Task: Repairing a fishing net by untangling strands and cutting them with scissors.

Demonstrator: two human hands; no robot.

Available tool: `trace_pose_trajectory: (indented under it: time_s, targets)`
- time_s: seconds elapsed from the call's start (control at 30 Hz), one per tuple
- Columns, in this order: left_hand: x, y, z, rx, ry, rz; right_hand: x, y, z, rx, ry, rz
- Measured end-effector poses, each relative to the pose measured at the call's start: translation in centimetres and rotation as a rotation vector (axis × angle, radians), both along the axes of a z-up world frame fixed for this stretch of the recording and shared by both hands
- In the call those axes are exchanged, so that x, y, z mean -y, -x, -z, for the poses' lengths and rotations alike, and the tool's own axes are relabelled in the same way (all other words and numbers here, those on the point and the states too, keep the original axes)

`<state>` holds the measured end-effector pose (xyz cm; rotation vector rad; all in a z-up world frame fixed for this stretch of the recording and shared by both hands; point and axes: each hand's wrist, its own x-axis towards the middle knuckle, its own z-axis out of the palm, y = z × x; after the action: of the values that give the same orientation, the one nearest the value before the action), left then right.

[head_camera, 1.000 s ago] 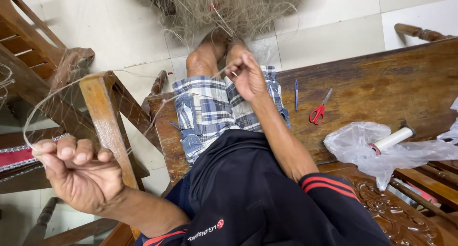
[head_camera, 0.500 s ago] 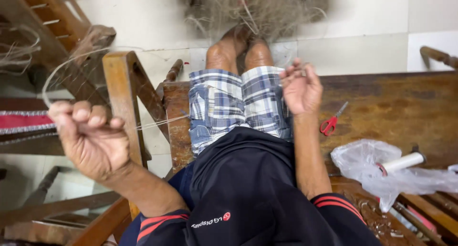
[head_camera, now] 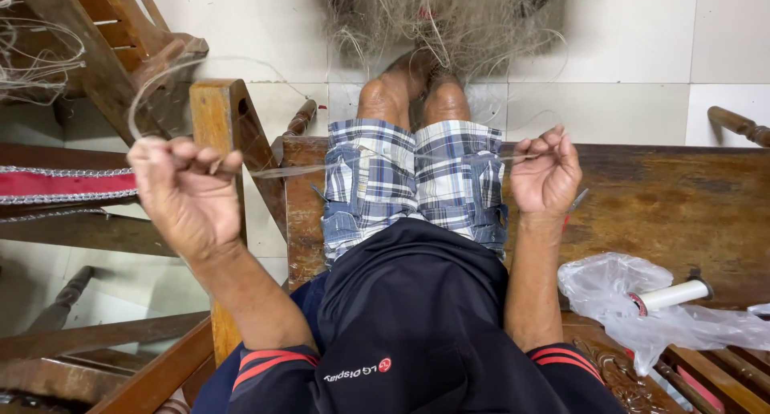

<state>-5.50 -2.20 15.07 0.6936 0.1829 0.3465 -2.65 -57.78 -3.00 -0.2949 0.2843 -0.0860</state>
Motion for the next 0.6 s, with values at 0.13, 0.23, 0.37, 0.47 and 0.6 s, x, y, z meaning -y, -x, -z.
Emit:
trace_pose_trajectory:
  time_s: [0.13,0.23,0.37,0.47,0.6]
  targets:
    - [2.8,-2.5,3.9,-0.158,-0.422,-0.097,-1.8,1.6,1.2,0.005,0.053,-0.038]
    - [5.3,-3.5,6.2,-0.284,-0.599,-0.092,-3.8,2.3,0.9,-0.028,0.147,-0.044]
    - [6.0,-3.8,11.2,-0.455,-0.680,-0.059,-8.4,3.4,-2.1,-0.062,0.373,0.022]
    - [6.4,-3.7,12.4,-0.421,-0.678,-0.045,-11.6,3.6,-5.1,-0.023,0.446,0.059]
    - [8.8,-2.0,11.9,-0.387,-0.672,0.050,-16.0,3.6,-6.6,0.000,0.481,0.091]
